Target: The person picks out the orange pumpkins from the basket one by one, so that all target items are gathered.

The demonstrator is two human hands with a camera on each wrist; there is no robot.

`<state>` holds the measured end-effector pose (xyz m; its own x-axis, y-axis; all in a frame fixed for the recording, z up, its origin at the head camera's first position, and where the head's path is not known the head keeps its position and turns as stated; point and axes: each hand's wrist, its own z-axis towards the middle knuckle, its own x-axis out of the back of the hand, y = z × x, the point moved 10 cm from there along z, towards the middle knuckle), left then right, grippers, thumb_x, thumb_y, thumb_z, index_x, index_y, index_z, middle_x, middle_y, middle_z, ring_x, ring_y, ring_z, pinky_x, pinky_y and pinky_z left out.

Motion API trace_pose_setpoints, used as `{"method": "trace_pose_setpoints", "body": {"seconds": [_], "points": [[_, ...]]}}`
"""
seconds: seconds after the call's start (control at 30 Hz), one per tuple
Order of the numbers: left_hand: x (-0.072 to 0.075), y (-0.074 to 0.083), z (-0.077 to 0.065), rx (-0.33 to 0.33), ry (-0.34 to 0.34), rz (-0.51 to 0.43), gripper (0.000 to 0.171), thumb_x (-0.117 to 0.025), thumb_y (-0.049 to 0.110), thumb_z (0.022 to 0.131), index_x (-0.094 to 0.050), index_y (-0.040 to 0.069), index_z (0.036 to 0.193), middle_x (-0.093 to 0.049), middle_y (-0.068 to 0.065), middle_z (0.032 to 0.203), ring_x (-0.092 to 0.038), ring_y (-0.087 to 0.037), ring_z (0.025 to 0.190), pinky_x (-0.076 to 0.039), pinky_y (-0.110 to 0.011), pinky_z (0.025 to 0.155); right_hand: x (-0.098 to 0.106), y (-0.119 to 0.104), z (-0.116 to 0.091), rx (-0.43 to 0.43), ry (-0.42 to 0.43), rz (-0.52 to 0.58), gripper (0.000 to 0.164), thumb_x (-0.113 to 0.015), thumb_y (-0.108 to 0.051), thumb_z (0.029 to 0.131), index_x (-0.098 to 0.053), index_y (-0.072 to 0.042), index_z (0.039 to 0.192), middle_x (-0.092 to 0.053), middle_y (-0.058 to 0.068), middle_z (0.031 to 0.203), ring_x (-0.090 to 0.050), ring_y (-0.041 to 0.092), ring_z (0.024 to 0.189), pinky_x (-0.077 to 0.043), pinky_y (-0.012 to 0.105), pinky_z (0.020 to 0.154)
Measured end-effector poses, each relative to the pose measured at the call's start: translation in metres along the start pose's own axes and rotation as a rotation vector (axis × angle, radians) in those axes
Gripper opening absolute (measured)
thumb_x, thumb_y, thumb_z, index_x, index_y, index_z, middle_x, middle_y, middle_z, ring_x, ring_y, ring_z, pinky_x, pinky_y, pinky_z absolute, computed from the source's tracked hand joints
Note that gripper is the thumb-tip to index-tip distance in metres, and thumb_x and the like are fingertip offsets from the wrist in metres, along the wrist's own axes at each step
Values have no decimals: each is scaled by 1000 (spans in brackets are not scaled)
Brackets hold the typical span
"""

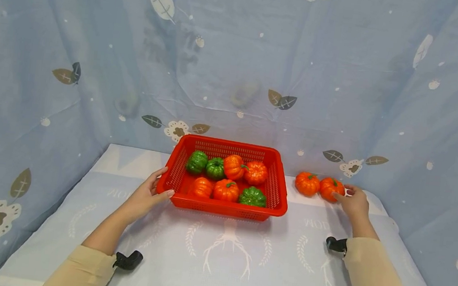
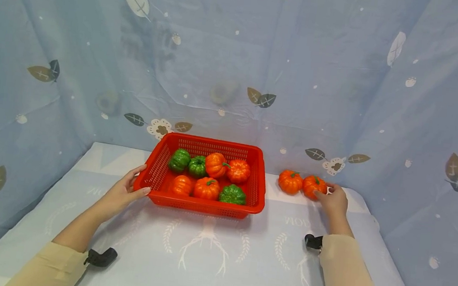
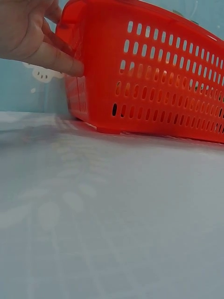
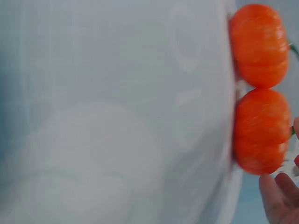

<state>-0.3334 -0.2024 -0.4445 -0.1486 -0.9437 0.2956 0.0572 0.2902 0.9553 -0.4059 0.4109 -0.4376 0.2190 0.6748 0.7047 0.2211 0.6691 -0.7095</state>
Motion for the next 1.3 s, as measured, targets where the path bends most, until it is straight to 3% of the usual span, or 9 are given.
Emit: {"method": "trace_pose_setpoints", "body": {"seconds": [0.3, 0.4, 0.53, 0.73, 0.9, 0.97, 1.13, 1.3], "points": [[-3, 0, -2, -8, 0, 8, 87, -69, 21, 96, -12, 17, 161, -29, -22, 158, -39, -43, 140, -45, -48, 103, 7, -42, -34, 85, 52, 69, 53, -57, -28, 102, -49, 6, 142, -45, 32, 144, -45, 49, 130, -48, 56, 101], [-2, -1, -1, 2, 9, 19, 88, -71, 25, 95, -14, 19, 161, -30, -21, 158, -40, -42, 140, -46, -48, 103, 5, -62, -48, 123, 61, 110, 48, -57, -26, 102, -52, 5, 139, -49, 30, 140, -48, 45, 128, -51, 49, 98], [1, -2, -1, 3, 22, 44, 91, -73, 33, 92, -15, 20, 161, -31, -20, 158, -40, -42, 140, -47, -49, 102, -8, -88, -66, 189, 53, 163, 42, -59, -23, 102, -57, 3, 134, -55, 26, 133, -53, 39, 123, -53, 31, 90], [2, -3, 0, -9, 18, 60, 94, -74, 38, 91, -14, 19, 161, -30, -20, 158, -38, -42, 141, -46, -49, 102, -31, -119, -83, 282, 34, 199, 36, -63, -20, 99, -62, 2, 128, -59, 23, 128, -56, 38, 120, -53, 42, 93], [1, -3, 1, -7, 17, 44, 92, -74, 34, 91, -15, 19, 161, -31, -20, 158, -39, -42, 141, -47, -48, 102, -48, -139, -90, 367, 11, 260, 34, -68, -17, 97, -64, 4, 124, -62, 22, 124, -60, 35, 117, -55, 28, 91], [0, -3, 1, -10, 12, 36, 91, -73, 30, 93, -14, 19, 161, -31, -20, 158, -39, -42, 140, -47, -48, 101, -55, -146, -93, 395, 1, 281, 35, -69, -17, 96, -64, 4, 124, -62, 21, 124, -60, 34, 117, -55, 30, 94], [0, 0, 0, -15, 8, 27, 90, -72, 26, 94, -13, 19, 161, -30, -20, 159, -39, -42, 140, -46, -49, 102, -72, -169, -101, 436, -38, 305, 35, -70, -19, 95, -65, 1, 124, -62, 18, 125, -58, 34, 120, -51, 48, 101], [1, 1, -1, -6, 10, 20, 93, -73, 31, 93, -11, 19, 162, -28, -20, 160, -38, -42, 141, -45, -49, 103, -91, -198, -108, 494, -90, 320, 33, -72, -18, 94, -66, -2, 122, -61, 17, 125, -58, 33, 118, -51, 49, 101]]}}
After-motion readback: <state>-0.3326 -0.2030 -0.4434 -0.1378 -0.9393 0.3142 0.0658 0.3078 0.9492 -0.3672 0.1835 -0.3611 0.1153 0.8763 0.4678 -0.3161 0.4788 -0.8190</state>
